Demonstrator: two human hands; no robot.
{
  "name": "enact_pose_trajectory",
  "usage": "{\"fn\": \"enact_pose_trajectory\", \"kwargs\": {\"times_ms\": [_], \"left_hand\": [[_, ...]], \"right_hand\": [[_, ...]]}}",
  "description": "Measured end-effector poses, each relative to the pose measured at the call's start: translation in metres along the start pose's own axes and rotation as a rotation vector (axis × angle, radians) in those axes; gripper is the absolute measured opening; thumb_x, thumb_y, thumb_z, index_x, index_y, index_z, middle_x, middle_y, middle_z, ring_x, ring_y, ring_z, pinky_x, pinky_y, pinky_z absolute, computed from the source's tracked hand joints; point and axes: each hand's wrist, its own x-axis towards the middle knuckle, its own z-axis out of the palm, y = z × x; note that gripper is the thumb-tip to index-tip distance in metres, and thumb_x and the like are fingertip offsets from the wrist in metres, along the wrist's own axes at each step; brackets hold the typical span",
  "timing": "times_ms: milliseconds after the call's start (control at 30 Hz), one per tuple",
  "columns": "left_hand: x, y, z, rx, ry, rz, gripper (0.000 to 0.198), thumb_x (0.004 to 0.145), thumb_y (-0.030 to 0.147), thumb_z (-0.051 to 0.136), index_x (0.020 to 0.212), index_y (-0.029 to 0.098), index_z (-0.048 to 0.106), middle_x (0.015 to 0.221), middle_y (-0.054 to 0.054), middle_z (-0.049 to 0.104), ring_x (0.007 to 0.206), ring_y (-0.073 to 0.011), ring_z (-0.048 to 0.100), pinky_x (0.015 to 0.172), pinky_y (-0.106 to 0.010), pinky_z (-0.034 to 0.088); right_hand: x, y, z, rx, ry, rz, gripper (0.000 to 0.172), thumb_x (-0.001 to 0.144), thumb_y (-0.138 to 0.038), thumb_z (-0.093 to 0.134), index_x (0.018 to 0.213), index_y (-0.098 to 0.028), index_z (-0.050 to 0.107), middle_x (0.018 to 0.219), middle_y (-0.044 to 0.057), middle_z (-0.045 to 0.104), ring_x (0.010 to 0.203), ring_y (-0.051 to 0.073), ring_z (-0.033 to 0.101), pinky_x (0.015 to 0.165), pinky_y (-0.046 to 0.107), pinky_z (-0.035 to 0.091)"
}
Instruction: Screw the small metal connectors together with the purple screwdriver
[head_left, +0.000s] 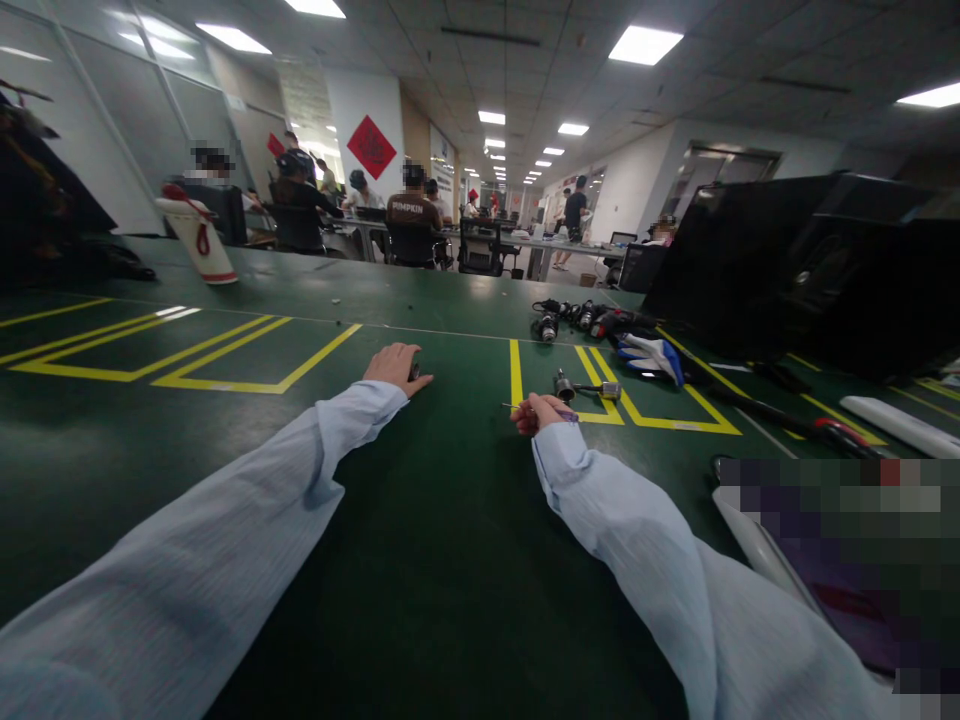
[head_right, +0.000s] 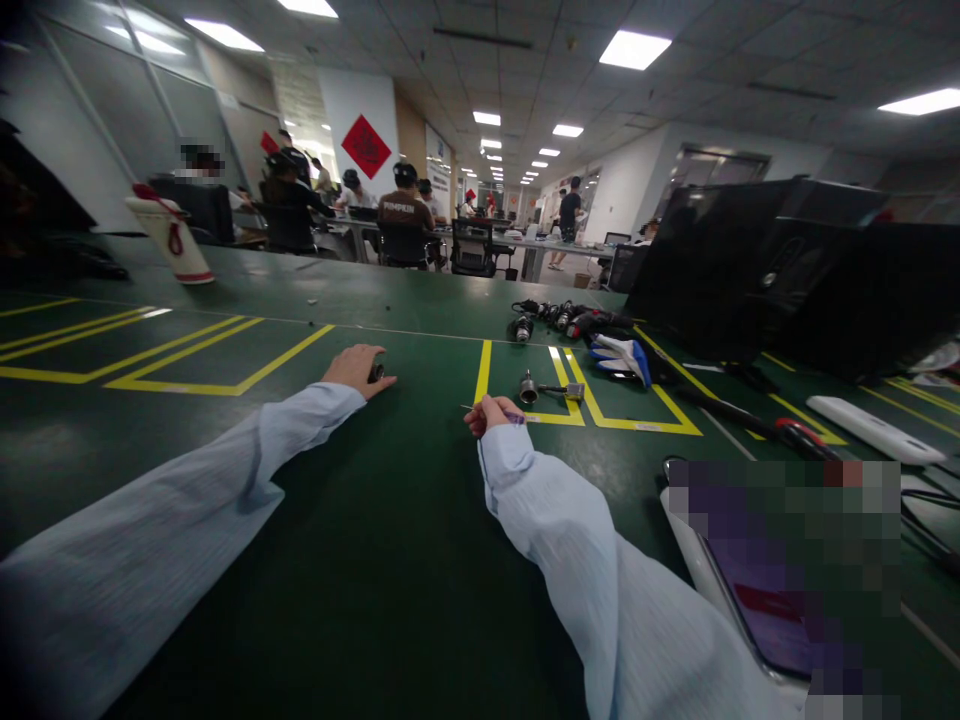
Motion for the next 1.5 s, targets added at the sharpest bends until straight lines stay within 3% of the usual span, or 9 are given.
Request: {"fn": "enact_pose_trajectory", "kwargs": {"times_ms": [167,333,433,600,700,833,1000,1333,1500], "left_hand": [[-0.059,0.052,-0.022,-0.137,0.162,0.272,0.049,0.076,0.039,0.046,0.114,0.008,0.043,0.12,-0.018,0.043,0.114,-0.0287,0.037,0.096,-0.043,0.029],[-0.149,0.109,-0.051,-0.411,-0.184,0.755,0.026,0.074,0.03,0.051,0.098,0.019,0.053,0.11,-0.008,0.054,0.104,-0.023,0.047,0.089,-0.038,0.039],[-0.17,0.115,-0.059,-0.499,-0.234,0.779,0.024,0.075,0.026,0.05,0.098,0.019,0.053,0.109,-0.007,0.055,0.105,-0.0234,0.047,0.088,-0.038,0.041],[-0.133,0.098,-0.047,-0.648,-0.024,0.457,0.02,0.081,0.021,0.04,0.098,0.016,0.049,0.105,-0.009,0.051,0.092,-0.0169,0.052,0.072,-0.028,0.049],[-0.097,0.09,-0.032,-0.586,0.071,0.248,0.043,0.077,0.03,0.048,0.116,0.015,0.037,0.12,-0.014,0.038,0.088,-0.0183,0.051,0.062,-0.029,0.051],[-0.065,0.089,-0.017,-0.421,-0.007,0.362,0.041,0.079,0.028,0.045,0.116,0.013,0.039,0.11,-0.013,0.046,0.095,-0.0207,0.05,0.079,-0.035,0.045],[-0.058,0.089,-0.01,-0.245,-0.228,0.461,0.026,0.085,0.022,0.031,0.086,0.013,0.056,0.081,-0.007,0.056,0.073,-0.0165,0.055,0.065,-0.027,0.044],[-0.01,0.025,-0.031,0.093,0.168,0.036,0.037,0.087,0.028,0.026,0.099,0.009,0.055,0.095,-0.015,0.053,0.094,-0.024,0.05,0.082,-0.033,0.038],[0.014,-0.008,-0.016,0.146,-0.062,-0.001,0.05,0.072,0.05,0.049,0.098,0.008,0.058,0.097,-0.018,0.052,0.097,-0.0332,0.048,0.081,-0.04,0.038]], "right_hand": [[-0.001,-0.001,0.0,0.01,-0.018,0.011,0.017,0.067,-0.027,0.058,0.057,-0.015,0.052,0.041,-0.002,0.059,0.032,0.007,0.049,0.034,0.017,0.04],[-0.001,-0.001,-0.003,0.029,-0.045,0.027,0.018,0.066,-0.029,0.06,0.058,-0.015,0.052,0.042,-0.002,0.06,0.033,0.007,0.05,0.034,0.017,0.04],[-0.002,-0.001,-0.003,0.041,-0.068,0.036,0.018,0.066,-0.028,0.059,0.058,-0.015,0.051,0.041,-0.003,0.06,0.032,0.006,0.049,0.034,0.016,0.04],[-0.004,-0.001,0.0,0.05,-0.123,0.055,0.018,0.066,-0.029,0.06,0.057,-0.015,0.053,0.043,-0.002,0.06,0.034,0.007,0.051,0.035,0.016,0.041],[-0.007,0.001,0.006,0.063,-0.177,0.069,0.019,0.066,-0.03,0.061,0.058,-0.015,0.053,0.043,-0.002,0.061,0.034,0.007,0.051,0.035,0.016,0.041],[-0.013,0.006,0.015,0.083,-0.253,0.088,0.021,0.065,-0.033,0.06,0.058,-0.015,0.054,0.043,-0.002,0.06,0.033,0.007,0.05,0.035,0.017,0.041],[-0.016,0.006,0.016,0.106,-0.302,0.105,0.021,0.064,-0.033,0.062,0.058,-0.015,0.054,0.044,-0.001,0.061,0.034,0.007,0.051,0.036,0.017,0.041],[-0.009,0.005,0.012,0.14,-0.314,0.146,0.018,0.071,-0.028,0.055,0.058,-0.015,0.055,0.044,0.0,0.061,0.035,0.009,0.052,0.036,0.019,0.042],[-0.014,0.003,0.016,0.123,-0.296,0.11,0.019,0.068,-0.031,0.059,0.058,-0.015,0.055,0.045,0.0,0.061,0.036,0.008,0.051,0.036,0.019,0.041]]}}
